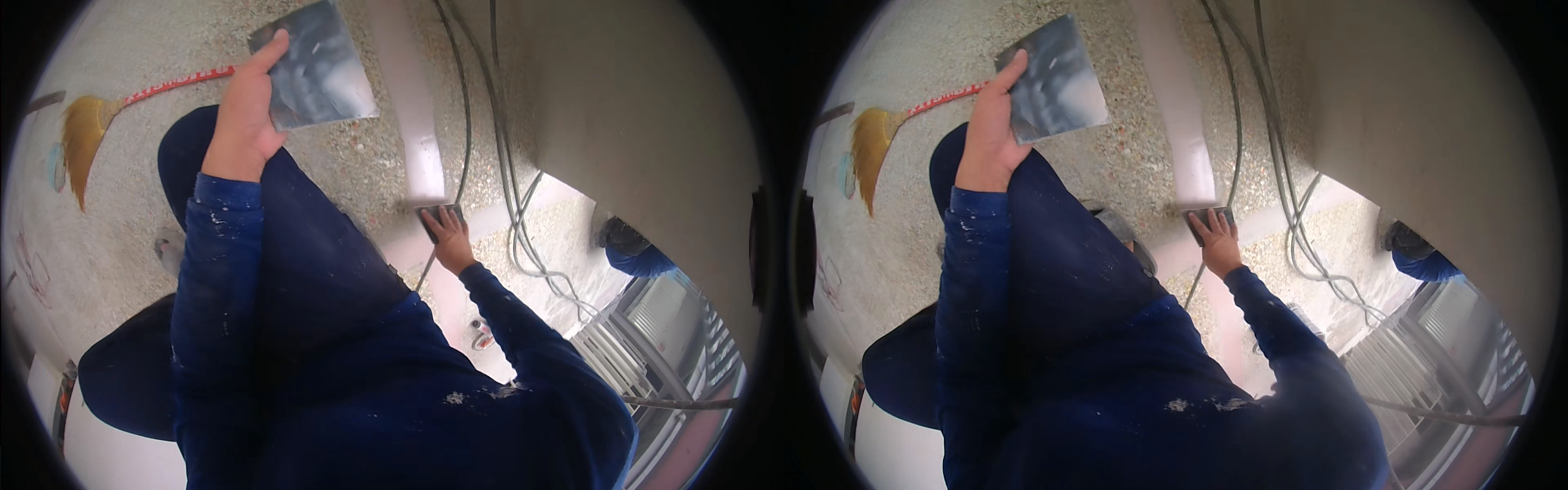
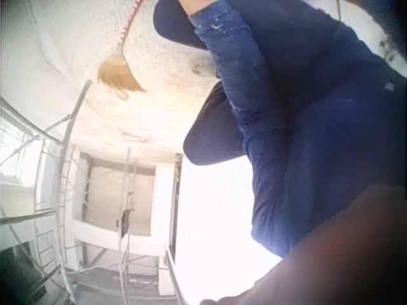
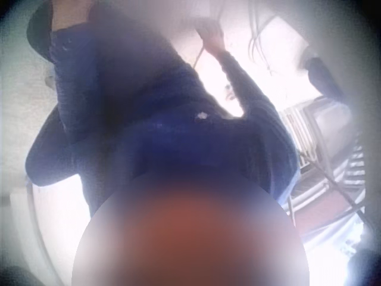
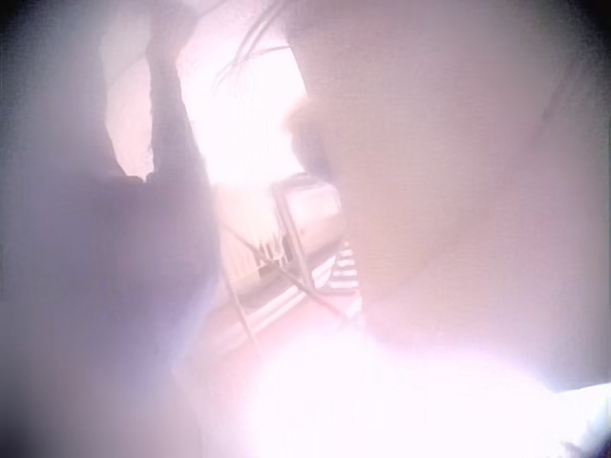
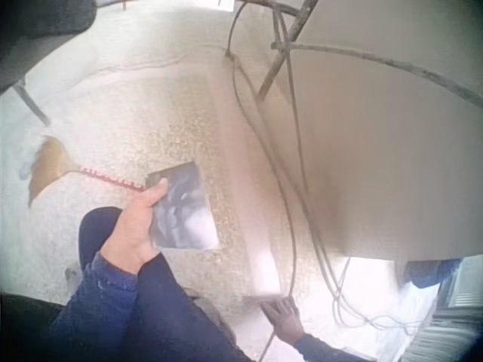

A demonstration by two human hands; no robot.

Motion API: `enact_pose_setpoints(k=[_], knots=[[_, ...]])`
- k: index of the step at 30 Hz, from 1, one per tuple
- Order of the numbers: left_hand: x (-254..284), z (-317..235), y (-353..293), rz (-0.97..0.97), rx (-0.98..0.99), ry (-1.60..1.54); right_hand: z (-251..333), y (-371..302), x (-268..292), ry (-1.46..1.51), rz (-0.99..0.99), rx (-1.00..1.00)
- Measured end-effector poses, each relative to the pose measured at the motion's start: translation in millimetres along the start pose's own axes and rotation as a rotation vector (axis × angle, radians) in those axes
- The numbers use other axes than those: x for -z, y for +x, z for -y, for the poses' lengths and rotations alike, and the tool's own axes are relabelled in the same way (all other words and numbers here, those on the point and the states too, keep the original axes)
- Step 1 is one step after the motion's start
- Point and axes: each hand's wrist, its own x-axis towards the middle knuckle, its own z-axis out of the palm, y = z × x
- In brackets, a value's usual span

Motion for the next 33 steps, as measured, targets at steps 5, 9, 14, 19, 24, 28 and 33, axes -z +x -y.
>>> enact_pose_setpoints(k=[5, 9, 14, 19, 24, 28, 33], knots=[[-10, -15, -20, 0.142, 0.081, -0.184, 52, 18, 209, 1.065, -0.401, 0.231], [-33, -29, -29, 0.238, 0.083, -0.307, 149, 0, 349, 0.708, -0.589, 0.827], [-20, -91, -37, 0.508, -0.042, -0.38, 254, -17, 412, 0.015, -0.641, 0.969], [-7, -119, -64, 0.459, -0.078, -0.433, 295, -43, 402, 0.141, -0.713, 0.713], [-14, -131, -81, 0.419, -0.007, -0.373, 293, -37, 378, 0.183, -0.923, 0.591], [-25, -127, -86, 0.501, 0.082, -0.389, 255, -66, 357, 0.086, -0.921, 0.392], [-49, -94, -88, 0.666, 0.059, -0.315, 220, -141, 353, 0.898, -0.975, 0.034]])
